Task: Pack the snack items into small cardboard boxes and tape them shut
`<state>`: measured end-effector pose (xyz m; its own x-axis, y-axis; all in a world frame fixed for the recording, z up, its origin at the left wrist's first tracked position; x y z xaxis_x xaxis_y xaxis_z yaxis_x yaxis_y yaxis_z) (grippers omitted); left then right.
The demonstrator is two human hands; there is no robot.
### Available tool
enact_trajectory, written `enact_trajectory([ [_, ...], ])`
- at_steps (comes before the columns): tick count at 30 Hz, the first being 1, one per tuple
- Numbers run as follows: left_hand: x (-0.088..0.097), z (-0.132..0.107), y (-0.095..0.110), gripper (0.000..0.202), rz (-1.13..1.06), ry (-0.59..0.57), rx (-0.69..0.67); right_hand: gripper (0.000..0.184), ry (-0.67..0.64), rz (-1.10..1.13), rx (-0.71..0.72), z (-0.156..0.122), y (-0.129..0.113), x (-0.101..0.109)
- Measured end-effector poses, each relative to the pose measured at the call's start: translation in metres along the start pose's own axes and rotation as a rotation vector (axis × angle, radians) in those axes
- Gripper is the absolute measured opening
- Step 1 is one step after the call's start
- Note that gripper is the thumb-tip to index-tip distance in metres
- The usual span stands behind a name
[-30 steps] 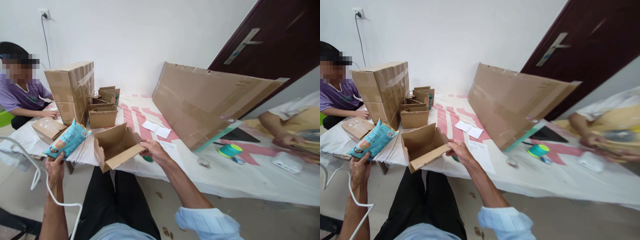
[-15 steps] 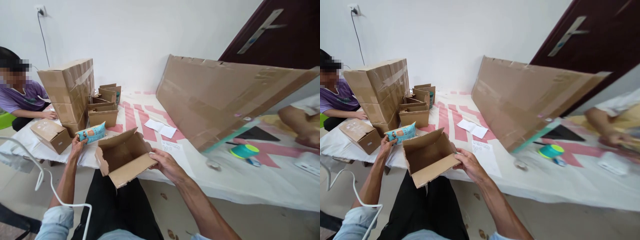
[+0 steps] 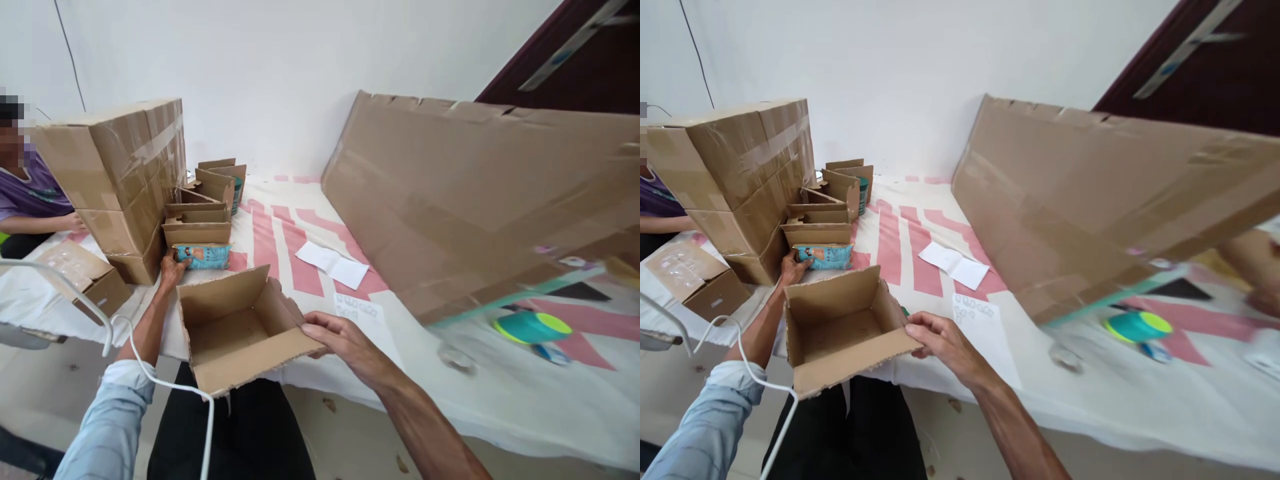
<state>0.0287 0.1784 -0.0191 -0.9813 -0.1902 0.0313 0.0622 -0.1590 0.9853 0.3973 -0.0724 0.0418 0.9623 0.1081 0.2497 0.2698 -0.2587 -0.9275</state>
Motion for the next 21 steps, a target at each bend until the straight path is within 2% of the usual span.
enact_trajectory([
  [3, 0.009, -0.009, -0.003, 0.044, 0.128, 0.097, -0.031, 0.051, 0.017, -0.082, 0.033, 0.010, -0.011, 0.006],
  [5, 0.013, -0.019, -0.003, 0.042, 0.185, 0.113, -0.059, 0.057, 0.027, -0.132, 0.075, 0.017, -0.018, 0.008],
  [7, 0.013, -0.029, -0.003, 0.034, 0.222, 0.077, -0.074, 0.059, 0.021, -0.187, 0.123, 0.023, -0.026, 0.007],
  [11, -0.002, -0.039, -0.006, 0.025, 0.259, -0.080, -0.051, 0.057, -0.005, -0.276, 0.178, 0.031, -0.044, 0.003],
  [14, -0.015, -0.034, -0.008, 0.023, 0.279, -0.147, -0.023, 0.056, -0.018, -0.345, 0.191, 0.030, -0.055, 0.001],
  [16, -0.022, -0.027, -0.008, 0.026, 0.313, -0.129, -0.019, 0.051, -0.033, -0.383, 0.193, 0.029, -0.058, 0.000],
  [19, -0.028, -0.016, -0.007, 0.035, 0.384, -0.074, -0.027, 0.027, -0.020, -0.408, 0.168, 0.026, -0.051, 0.001],
  [21, -0.032, -0.009, -0.007, 0.038, 0.409, -0.056, -0.035, 0.037, 0.015, -0.413, 0.115, 0.025, -0.038, 0.005],
])
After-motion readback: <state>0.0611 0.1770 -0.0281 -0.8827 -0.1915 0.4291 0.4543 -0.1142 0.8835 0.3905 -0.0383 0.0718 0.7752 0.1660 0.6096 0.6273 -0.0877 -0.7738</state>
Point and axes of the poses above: each hand's wrist, its own z-axis towards the middle knuckle, its own x-axis out of the back of the hand, y = z × x, the point moved 4 cm from there along z, towards the middle knuckle, and after that the axes turned 7 degrees about -z, right-handed, at the moved point
